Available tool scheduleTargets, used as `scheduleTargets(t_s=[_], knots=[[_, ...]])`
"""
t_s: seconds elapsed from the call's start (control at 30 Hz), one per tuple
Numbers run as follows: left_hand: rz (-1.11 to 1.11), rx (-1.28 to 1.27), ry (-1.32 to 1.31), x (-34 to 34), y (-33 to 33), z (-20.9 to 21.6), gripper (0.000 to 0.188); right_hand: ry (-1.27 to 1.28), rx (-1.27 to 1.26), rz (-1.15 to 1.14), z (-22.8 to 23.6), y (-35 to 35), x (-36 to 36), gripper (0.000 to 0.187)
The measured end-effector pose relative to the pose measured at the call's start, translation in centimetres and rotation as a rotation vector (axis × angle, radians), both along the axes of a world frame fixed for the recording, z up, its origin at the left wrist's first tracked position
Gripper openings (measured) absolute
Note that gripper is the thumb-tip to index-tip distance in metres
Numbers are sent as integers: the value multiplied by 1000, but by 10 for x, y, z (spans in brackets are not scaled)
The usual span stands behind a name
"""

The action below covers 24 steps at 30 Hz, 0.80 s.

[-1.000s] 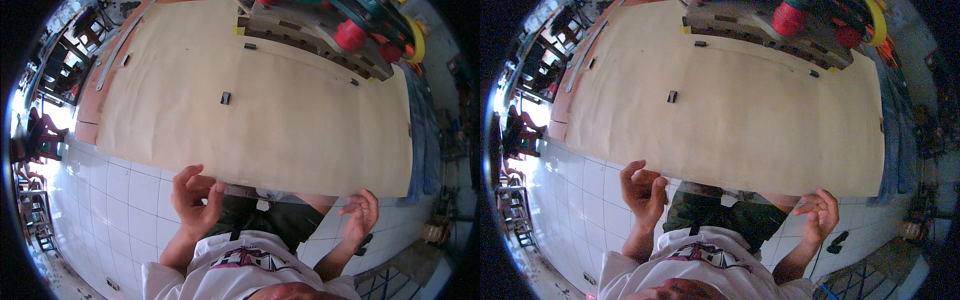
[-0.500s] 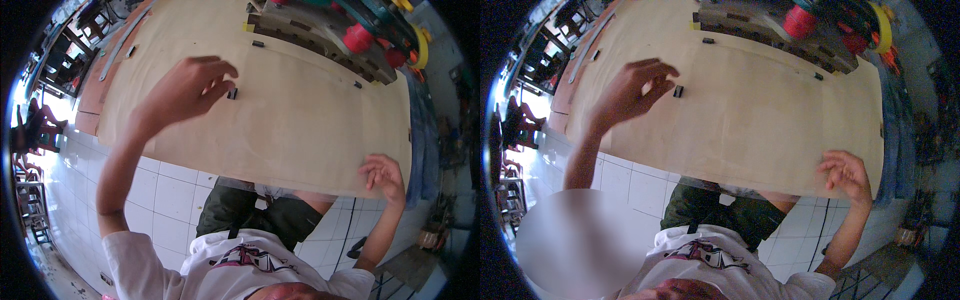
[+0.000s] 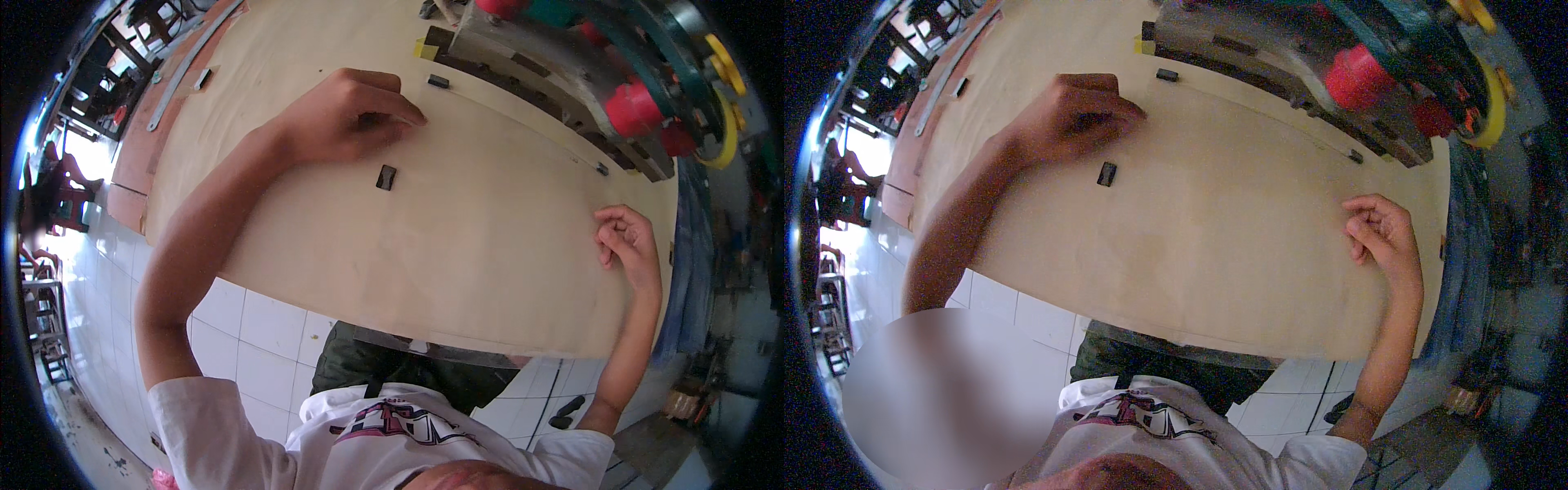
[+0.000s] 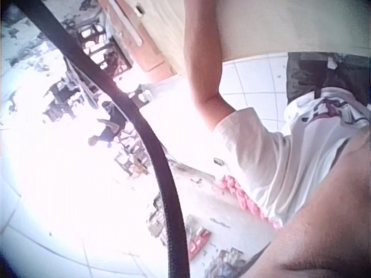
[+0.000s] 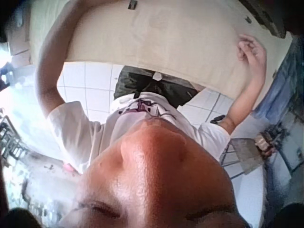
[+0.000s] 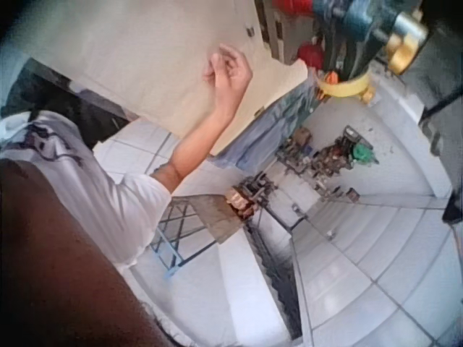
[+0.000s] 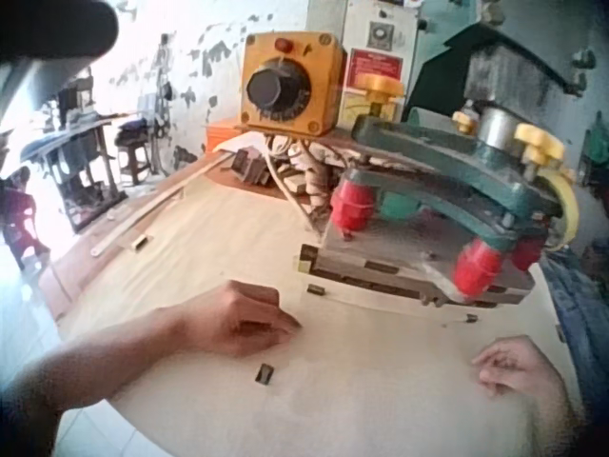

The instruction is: The person aligns a plastic sheet on a wooden workstation and operates a heat press machine to process it, then moves the piece aside and repeats the process with additional sheets.

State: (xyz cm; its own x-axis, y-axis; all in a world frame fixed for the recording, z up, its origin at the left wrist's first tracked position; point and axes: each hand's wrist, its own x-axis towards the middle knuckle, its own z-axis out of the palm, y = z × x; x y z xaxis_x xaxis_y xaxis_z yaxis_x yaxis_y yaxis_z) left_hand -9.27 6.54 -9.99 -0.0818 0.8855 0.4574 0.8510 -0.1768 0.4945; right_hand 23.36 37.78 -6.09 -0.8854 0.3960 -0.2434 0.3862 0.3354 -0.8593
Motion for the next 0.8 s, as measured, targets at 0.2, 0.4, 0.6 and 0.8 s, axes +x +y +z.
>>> scheduleTargets(t_s=[0.2, 0.4, 0.6, 0.8], knots=[[-18, -57, 19, -3, -2, -2, 19, 65, 3, -88, -11, -3, -4, 23], [-38, -23, 52, -8, 3, -2, 18, 50, 51, -105, -8, -3, -3, 23], [-14, 12, 23, -5, 3, -8, 16, 36, 64, -117, -11, 0, 1, 20], [-1, -49, 17, -2, 2, -2, 18, 27, 74, -156, -8, -3, 1, 22]])
